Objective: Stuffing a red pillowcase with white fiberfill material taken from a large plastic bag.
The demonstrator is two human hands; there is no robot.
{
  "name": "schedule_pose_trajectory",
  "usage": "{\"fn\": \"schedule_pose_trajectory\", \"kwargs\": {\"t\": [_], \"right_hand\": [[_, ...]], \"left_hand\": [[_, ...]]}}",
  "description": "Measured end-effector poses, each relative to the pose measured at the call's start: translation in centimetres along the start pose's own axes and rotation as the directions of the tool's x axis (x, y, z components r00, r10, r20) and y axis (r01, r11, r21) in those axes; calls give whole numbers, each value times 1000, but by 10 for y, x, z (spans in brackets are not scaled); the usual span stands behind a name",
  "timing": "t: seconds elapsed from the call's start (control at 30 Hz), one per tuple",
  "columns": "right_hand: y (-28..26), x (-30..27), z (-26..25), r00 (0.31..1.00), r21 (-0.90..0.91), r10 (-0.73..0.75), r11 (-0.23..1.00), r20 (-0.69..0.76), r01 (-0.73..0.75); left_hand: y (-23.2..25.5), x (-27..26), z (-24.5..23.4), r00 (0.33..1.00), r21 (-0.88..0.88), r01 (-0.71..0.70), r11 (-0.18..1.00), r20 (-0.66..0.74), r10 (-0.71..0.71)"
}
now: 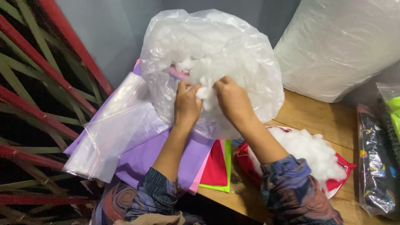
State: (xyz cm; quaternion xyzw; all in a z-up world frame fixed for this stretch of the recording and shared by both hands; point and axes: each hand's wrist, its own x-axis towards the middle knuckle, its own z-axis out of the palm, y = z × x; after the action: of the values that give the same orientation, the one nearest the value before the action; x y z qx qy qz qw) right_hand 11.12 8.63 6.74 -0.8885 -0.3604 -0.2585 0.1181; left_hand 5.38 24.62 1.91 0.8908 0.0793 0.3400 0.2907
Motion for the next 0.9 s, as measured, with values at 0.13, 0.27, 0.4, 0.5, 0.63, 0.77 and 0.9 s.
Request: {"fn": "schedule_pose_trajectory", "kwargs": {"t": [0.13, 0.27, 0.4, 0.5, 0.63, 0.77, 0.9], "right_hand": [[-14, 17, -102, 998, 158, 55, 986, 22, -57], [-31, 17, -165, 978, 560, 204, 806, 39, -190], [-38, 10, -178, 973, 680, 127, 697, 195, -227], [-52, 5, -179, 952, 664, 132, 691, 275, -287], [-11, 5, -137, 994, 683, 102, 724, 32, -97], [-4, 10, -130, 947, 810, 304, 526, 107, -261], [-13, 11, -126, 944, 881, 310, 410, 110, -237]], "left_hand": [[38, 14, -49, 982, -125, -78, 989, -182, 54], [81, 22, -90, 992, -493, -7, 870, -113, -56], [112, 23, -91, 998, -773, 26, 634, -14, -58], [124, 22, -82, 987, -957, 156, 243, 142, -78], [120, 20, -81, 941, -949, 316, -14, 316, -124], [115, 9, -83, 987, -864, 112, 491, 154, 45], [111, 6, -48, 977, -583, -195, 789, -48, 206]]}}
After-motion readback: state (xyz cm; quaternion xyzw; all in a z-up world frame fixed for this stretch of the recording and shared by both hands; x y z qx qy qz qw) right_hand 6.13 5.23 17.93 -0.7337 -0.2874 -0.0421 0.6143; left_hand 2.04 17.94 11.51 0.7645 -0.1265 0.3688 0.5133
